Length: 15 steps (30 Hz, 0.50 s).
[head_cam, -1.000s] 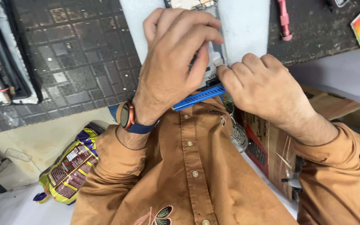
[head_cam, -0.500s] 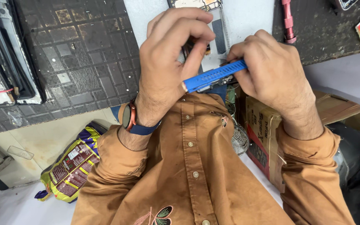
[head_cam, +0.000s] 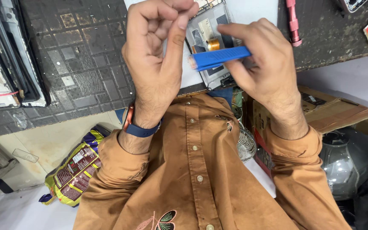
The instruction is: The person removes a battery from a disassembled smartphone, peels off its adhesive backing, and uses a screwdriver and a blue plastic pry tool to detach internal components and separate the screen assembly from the chassis. The person handles the battery, screwdriver, pry tool, and phone parts throughout the process.
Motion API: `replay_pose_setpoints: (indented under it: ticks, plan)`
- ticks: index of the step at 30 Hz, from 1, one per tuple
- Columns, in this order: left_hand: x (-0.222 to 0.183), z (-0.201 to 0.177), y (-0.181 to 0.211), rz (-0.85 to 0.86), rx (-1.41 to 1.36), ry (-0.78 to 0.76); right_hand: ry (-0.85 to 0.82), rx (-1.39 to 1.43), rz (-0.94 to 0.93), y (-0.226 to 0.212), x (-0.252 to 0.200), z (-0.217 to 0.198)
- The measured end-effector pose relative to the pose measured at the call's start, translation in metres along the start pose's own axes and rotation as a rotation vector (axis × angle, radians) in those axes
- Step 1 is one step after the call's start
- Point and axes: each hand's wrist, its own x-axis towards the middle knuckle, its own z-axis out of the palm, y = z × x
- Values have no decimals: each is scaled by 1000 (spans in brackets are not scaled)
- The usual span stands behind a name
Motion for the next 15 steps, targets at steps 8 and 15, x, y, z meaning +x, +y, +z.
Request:
replay_pose_setpoints:
  ticks: [8,15]
  plan:
    - [0,3,0,22,141,-24,-125,32,-64,3,17,0]
    - [0,6,6,18,278,-43,-95,40,-33,13,9,5]
